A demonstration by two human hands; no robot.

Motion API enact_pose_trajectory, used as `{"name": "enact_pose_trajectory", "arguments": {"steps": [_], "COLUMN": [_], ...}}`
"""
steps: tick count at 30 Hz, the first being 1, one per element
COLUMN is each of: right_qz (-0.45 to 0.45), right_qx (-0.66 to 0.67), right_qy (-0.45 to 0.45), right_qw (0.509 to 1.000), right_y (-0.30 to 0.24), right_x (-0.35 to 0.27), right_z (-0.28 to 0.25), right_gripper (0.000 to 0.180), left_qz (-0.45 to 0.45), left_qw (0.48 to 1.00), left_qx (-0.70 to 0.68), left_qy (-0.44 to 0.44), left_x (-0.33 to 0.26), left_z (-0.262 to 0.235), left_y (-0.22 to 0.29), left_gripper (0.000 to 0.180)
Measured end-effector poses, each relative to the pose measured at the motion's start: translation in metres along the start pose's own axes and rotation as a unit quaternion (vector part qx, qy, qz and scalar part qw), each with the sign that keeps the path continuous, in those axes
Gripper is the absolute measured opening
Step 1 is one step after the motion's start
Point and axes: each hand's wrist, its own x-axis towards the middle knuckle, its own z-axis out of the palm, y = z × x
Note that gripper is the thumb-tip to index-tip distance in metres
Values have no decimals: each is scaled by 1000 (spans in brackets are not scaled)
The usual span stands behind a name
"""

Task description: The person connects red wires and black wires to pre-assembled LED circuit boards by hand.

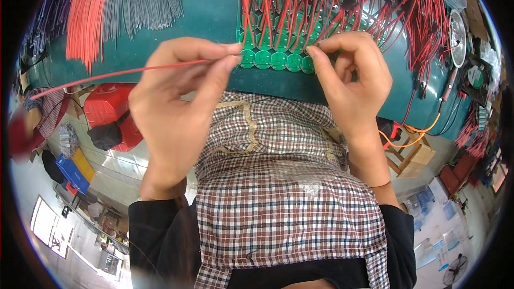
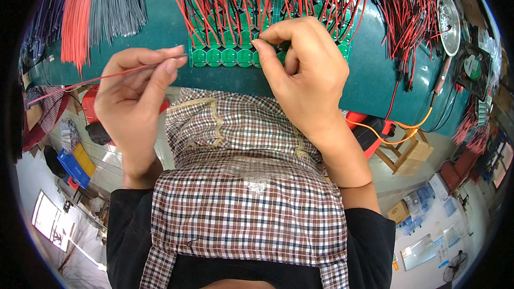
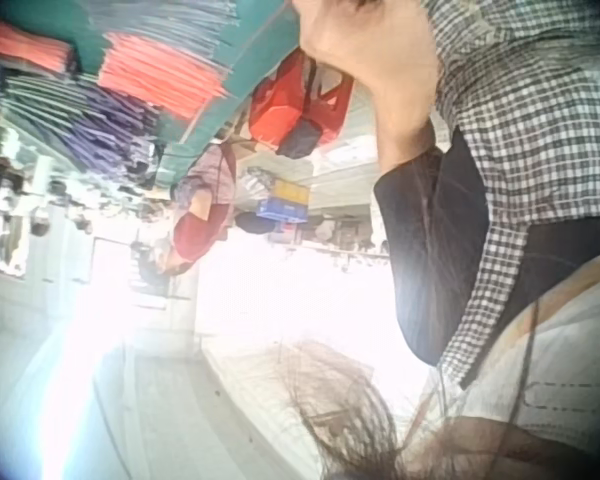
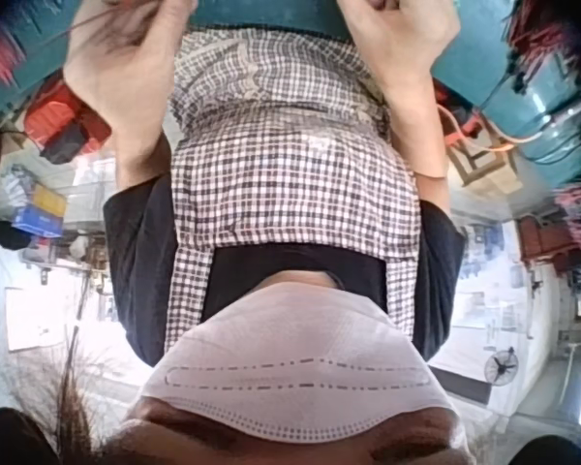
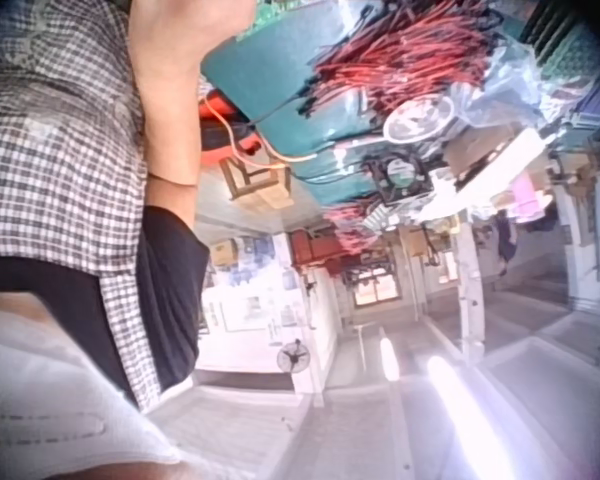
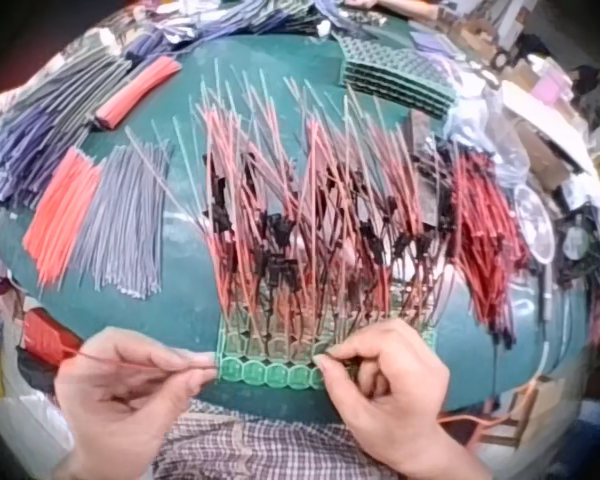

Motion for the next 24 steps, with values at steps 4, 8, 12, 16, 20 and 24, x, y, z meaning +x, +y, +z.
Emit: {"name": "enact_pose_trajectory", "arguments": {"steps": [4,8,12,16,20,24], "right_qz": [-22,-44,-25,7,164,220], "right_qx": [-10,-19,-3,-139,-358,-329], "right_qy": [0,14,16,156,139,109], "right_qw": [1000,999,1000,978,909,912], "right_y": [-3,-3,-2,14,35,53], "right_x": [2,4,3,11,18,16], "right_z": [-2,-2,-19,-65,-106,-114], "right_gripper": [17,17,18,17,25,19], "left_qz": [11,124,134,155,168,151], "left_qw": [999,987,987,983,980,984], "left_qx": [-23,50,53,85,91,82], "left_qy": [-46,-84,-72,-58,-51,-53], "left_x": [-2,2,1,3,5,4], "left_z": [16,33,55,63,64,65], "left_y": [-2,-9,-16,-22,-24,-22], "left_gripper": [7,11,11,12,14,15]}}
